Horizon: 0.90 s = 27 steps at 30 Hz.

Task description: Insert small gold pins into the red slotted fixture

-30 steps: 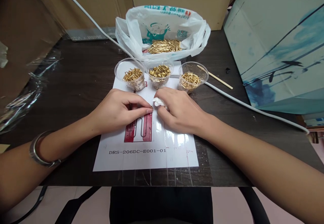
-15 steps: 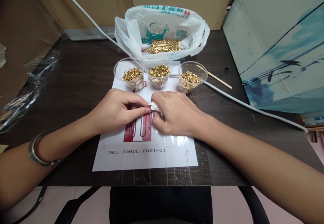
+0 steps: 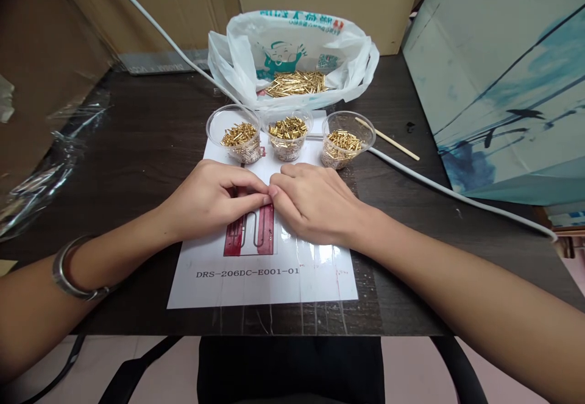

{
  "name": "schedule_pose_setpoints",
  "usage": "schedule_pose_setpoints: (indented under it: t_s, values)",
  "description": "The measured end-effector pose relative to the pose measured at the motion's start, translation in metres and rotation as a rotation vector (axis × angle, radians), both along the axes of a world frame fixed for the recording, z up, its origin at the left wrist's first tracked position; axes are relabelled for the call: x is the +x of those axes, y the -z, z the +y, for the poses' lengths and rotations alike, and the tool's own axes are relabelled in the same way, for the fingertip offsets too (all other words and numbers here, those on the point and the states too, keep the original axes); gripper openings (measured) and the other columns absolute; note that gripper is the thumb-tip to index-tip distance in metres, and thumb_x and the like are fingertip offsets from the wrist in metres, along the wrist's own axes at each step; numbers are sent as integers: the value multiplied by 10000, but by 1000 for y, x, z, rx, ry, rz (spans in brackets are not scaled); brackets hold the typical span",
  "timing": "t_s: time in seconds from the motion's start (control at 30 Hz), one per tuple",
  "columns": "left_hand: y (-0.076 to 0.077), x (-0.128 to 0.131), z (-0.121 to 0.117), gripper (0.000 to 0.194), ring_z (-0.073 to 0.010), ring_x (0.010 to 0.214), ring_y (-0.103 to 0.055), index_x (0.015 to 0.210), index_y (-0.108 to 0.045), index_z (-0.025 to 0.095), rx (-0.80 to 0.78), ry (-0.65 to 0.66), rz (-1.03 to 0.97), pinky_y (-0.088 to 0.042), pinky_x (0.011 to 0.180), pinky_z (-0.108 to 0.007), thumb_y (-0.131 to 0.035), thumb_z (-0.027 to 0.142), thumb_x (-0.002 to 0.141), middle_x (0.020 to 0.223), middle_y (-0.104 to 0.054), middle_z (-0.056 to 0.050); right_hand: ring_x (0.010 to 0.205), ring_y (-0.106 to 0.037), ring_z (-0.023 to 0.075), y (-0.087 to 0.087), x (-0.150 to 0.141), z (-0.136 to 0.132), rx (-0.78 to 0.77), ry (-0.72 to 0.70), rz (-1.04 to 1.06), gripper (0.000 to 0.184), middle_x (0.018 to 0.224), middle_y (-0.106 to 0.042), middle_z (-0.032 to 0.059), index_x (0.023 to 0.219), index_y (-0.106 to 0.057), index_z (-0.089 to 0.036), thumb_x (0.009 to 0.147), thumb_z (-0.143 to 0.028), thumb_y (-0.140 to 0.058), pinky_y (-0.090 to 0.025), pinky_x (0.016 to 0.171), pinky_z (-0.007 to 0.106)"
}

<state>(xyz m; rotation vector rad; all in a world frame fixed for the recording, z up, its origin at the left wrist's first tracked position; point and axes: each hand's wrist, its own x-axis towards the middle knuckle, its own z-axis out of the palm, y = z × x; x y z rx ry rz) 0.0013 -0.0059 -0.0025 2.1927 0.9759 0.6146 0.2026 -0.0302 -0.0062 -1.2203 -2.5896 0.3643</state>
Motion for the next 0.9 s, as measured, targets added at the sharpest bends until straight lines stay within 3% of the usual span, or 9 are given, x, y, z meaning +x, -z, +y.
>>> schedule_pose_setpoints:
  t_s: [0.3,0.67,0.9]
  values:
    - [1,0,1,108,-82,598,-611,793,-781,180,-21,-4,1,-418,564,-202,-687,227,815,704,-736,17,718,-521,172,-2,1,0,-58,72,21,240,796,-602,29,865,-511,-177,963,-313,-339,-292,644,321]
    - [0,0,-1,107,-81,608,-613,809,-785,184,-7,-20,22,-413,571,-214,-684,215,819,708,-738,22,689,-491,157,1,4,0,-45,28,84,287,790,-566,30,876,-485,-180,987,-391,-326,-281,608,306]
    - [1,1,0,110,-92,621,-631,807,-785,179,5,-12,12,-423,583,-218,-680,213,820,724,-746,13,675,-465,146,2,3,1,37,-24,49,182,772,-516,19,846,-471,-182,954,-287,-369,-270,592,302]
